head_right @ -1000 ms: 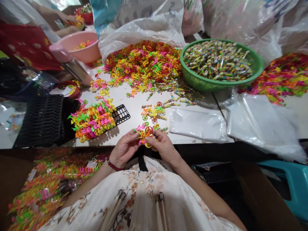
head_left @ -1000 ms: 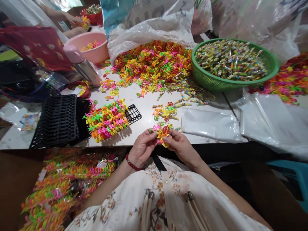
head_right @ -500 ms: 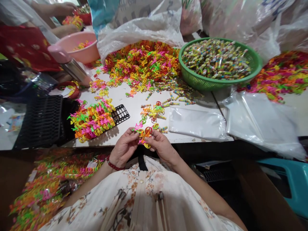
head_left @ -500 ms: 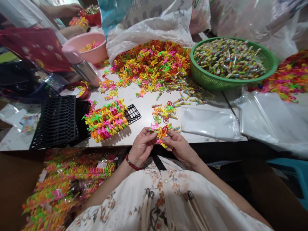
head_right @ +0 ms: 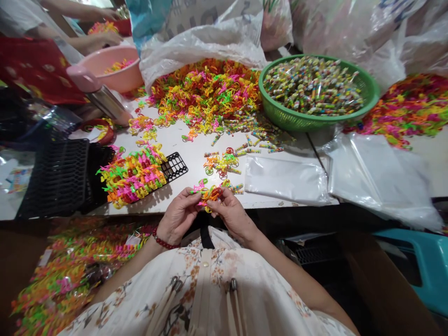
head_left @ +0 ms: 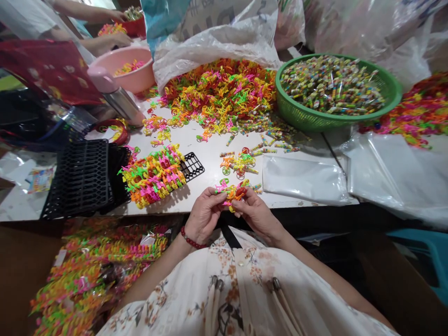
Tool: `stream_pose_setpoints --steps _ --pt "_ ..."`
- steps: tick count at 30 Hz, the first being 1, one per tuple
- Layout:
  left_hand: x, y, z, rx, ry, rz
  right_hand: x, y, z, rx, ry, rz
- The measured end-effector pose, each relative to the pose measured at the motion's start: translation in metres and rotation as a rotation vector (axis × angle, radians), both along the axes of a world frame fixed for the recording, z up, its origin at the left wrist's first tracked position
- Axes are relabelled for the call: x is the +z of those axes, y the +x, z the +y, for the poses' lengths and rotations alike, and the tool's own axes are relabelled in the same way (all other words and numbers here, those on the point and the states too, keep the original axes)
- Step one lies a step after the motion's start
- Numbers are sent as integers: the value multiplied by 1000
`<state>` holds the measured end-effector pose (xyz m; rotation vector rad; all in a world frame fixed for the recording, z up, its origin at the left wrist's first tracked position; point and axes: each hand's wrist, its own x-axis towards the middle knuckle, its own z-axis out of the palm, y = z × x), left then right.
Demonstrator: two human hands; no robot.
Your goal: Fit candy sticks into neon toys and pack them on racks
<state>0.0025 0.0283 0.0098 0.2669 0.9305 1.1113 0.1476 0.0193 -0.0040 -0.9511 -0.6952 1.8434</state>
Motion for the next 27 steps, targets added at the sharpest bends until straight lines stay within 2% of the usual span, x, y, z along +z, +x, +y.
stream_pose_setpoints --steps 6,11,19,23,27 --pt "3 0 -2 -1 2 40 -6 4 3 43 -28 89" --pt "2 0 -1 -6 -24 24 -8 3 2 12 -41 128" --pt "2 -2 0 -13 -55 15 -5 1 -1 -33 58 -25" --pt "3 -9 5 -84 -67 41 -8 2 -1 -10 104 -99" --pt "2 -15 10 -136 -84 57 -10 2 -1 -34 215 -257"
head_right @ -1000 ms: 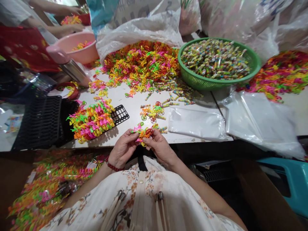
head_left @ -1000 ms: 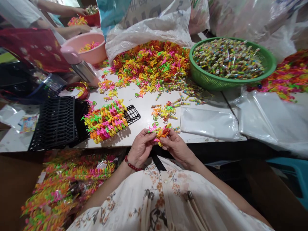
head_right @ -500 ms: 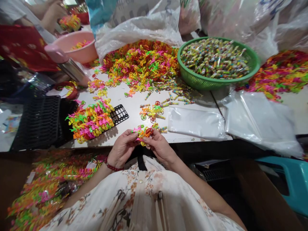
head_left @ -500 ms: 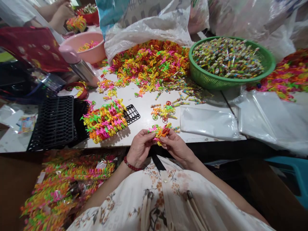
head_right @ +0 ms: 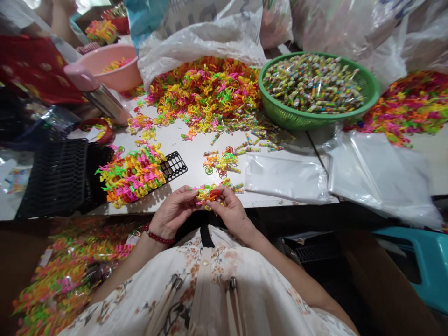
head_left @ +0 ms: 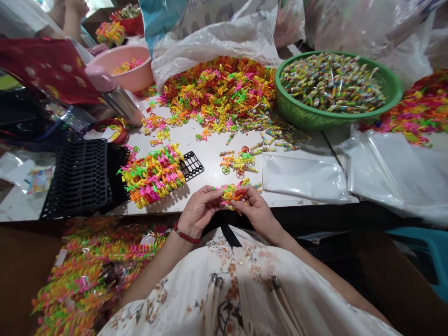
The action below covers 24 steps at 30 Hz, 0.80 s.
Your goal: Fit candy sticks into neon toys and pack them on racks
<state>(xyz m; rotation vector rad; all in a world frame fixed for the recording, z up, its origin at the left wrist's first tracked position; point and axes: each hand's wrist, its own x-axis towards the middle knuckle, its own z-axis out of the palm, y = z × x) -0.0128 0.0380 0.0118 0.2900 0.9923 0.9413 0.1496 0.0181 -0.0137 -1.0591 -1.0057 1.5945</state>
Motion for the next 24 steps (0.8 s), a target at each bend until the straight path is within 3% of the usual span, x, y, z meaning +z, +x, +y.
stream_pose_setpoints --steps 4,9,12,15,19,22,24 --pt "2 -1 0 53 84 50 -1 0 -1 -46 113 -173" --pt "10 0 -3 214 427 228 6 5 -2 44 302 -596" --pt "14 -4 -2 287 527 278 20 11 5 71 435 -759" --pt "13 -9 -1 257 470 199 34 19 34 -24 592 -883" --pt "7 -13 -1 173 405 129 47 26 92 -149 744 -1001" --pt "2 -15 -3 178 430 127 50 21 116 -230 740 -1020" --pt "0 -18 -4 186 449 131 48 12 115 -221 648 -924"
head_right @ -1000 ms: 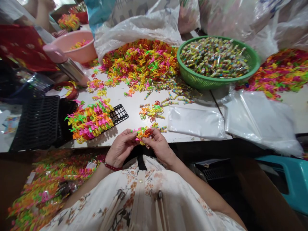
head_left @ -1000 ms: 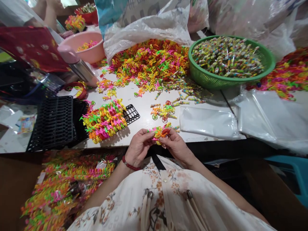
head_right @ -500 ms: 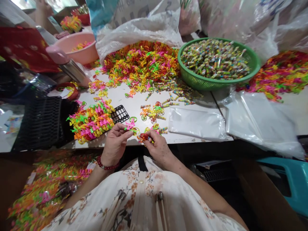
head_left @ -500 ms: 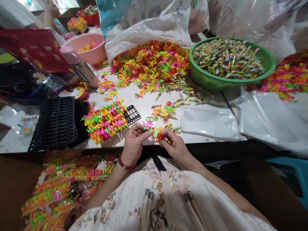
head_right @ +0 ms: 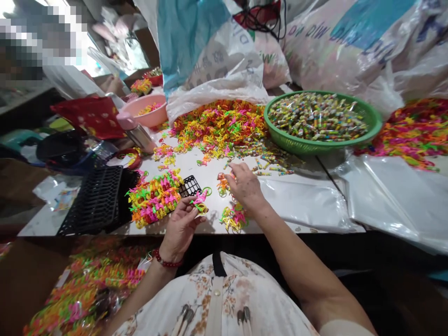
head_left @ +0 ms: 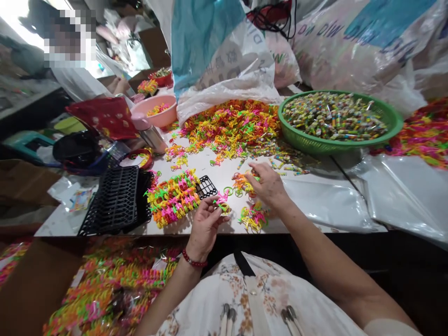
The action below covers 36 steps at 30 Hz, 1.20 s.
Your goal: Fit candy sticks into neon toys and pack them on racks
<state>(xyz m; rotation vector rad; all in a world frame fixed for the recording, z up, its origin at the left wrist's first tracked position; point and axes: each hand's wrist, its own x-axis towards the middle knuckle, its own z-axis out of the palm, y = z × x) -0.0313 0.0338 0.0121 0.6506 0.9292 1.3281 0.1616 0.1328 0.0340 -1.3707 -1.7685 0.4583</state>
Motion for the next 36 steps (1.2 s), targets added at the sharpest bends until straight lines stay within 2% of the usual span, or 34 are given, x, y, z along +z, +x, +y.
stream_pose_setpoints --steps 4,6,7,9,11,12,15,17,20,23,26,33,36 --pt "0 -6 -1 -45 58 77 -10 -20 -28 222 -377 350" --pt "-1 -5 -1 -60 91 155 -14 -26 -41 327 -457 485" --pt "-1 -3 0 -48 94 196 -15 -28 -46 341 -440 527" --pt "-1 1 0 35 56 258 -15 -28 -55 280 -330 531" --pt "1 6 0 106 -29 285 -15 -25 -64 206 -184 408" --pt "2 8 0 98 -70 273 -15 -24 -69 209 -116 305" --pt "4 11 -2 -71 -154 113 -21 -23 -87 351 36 -21" --pt "3 13 -3 -158 -190 -16 -27 -25 -97 443 79 -138" --pt "-5 12 -1 -130 -238 -53 -30 -28 -105 487 12 -97" --pt "-11 10 1 -13 -222 18 -26 -25 -105 381 -178 82" --pt "-11 11 2 54 -157 80 -22 -18 -102 336 -285 229" --pt "-3 23 -2 56 -108 111 -29 -17 -99 342 -478 431" --pt "-4 27 -5 50 -106 95 -33 -20 -100 319 -462 487"
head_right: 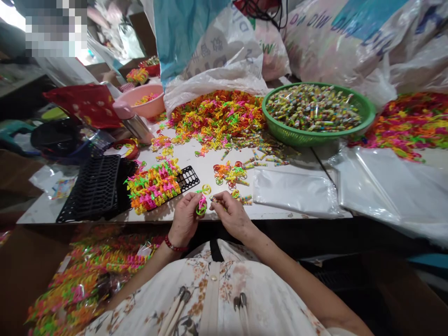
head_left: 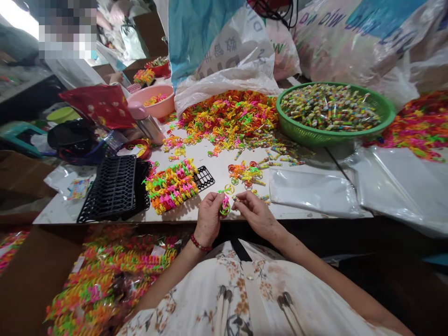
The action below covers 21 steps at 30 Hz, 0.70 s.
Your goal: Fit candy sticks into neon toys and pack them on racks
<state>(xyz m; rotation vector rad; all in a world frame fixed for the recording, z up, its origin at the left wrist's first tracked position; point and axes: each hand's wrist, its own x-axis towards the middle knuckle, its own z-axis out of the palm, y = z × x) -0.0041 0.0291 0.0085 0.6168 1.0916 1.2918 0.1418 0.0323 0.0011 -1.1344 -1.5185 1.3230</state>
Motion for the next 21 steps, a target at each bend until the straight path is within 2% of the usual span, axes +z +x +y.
stream_pose_setpoints --steps 6,12,21 --pt "-4 5 -2 1 10 31 -3 -2 -1 -89 78 -55" --pt "-5 5 -2 25 19 135 -6 -1 -3 -113 148 -88" --pt "-9 5 -3 -3 6 168 -5 -2 -2 -108 55 -35"
